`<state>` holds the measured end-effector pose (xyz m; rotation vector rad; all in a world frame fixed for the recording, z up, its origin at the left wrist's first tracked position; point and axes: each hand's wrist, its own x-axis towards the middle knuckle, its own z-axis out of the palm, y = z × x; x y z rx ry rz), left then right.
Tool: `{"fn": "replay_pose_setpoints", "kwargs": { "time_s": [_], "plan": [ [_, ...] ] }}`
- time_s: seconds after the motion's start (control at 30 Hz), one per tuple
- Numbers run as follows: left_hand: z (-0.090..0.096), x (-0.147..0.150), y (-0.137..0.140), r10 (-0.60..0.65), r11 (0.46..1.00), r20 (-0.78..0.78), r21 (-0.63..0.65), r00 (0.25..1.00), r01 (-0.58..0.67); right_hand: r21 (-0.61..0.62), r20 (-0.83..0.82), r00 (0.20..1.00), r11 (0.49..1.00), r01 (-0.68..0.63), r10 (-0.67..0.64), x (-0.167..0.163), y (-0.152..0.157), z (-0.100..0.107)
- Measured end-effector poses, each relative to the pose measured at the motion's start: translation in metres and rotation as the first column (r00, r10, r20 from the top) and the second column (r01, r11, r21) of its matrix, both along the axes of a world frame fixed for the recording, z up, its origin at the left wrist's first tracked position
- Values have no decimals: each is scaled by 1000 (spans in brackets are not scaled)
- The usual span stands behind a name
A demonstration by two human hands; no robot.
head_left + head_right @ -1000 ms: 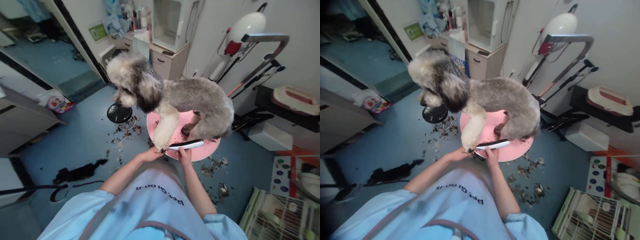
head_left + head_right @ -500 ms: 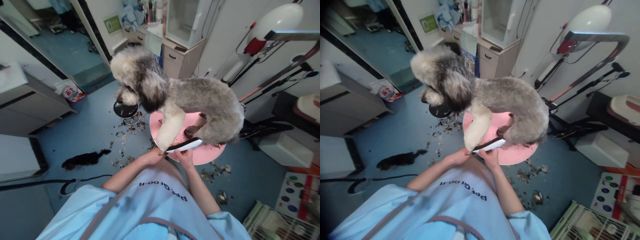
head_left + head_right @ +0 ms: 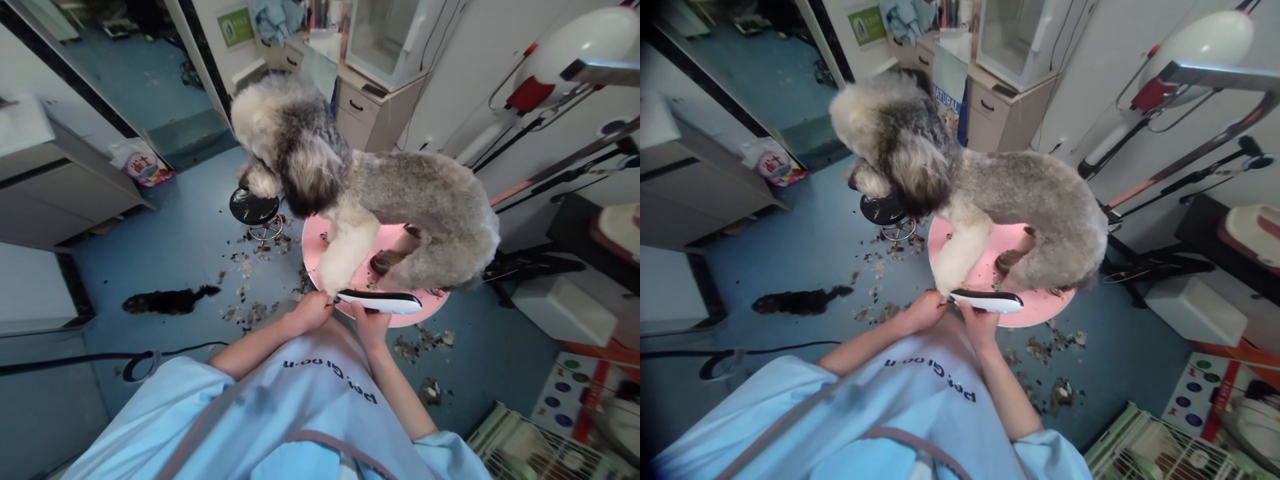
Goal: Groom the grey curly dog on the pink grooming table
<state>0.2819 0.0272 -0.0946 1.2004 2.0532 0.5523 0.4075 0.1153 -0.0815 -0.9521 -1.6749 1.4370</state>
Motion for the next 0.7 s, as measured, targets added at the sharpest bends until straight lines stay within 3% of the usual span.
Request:
{"fn": "replay_pose_setpoints", "kwargs": {
  "time_s": [0.27, 0.5, 0.7],
  "plan": [
    [-2, 7, 2, 1, 1000, -95, -22, 995, -4, -32, 73, 988, 990, 136, -133, 5, -14, -5],
    [-1, 6, 1, -45, 997, -180, -71, 983, 33, -71, 142, 981, 987, 143, -132, 2, -17, 2],
    [6, 3, 2, -56, 996, -206, -82, 977, 40, 6, 50, 997, 999, 53, -53, 1, -6, 2]
  ]
}}
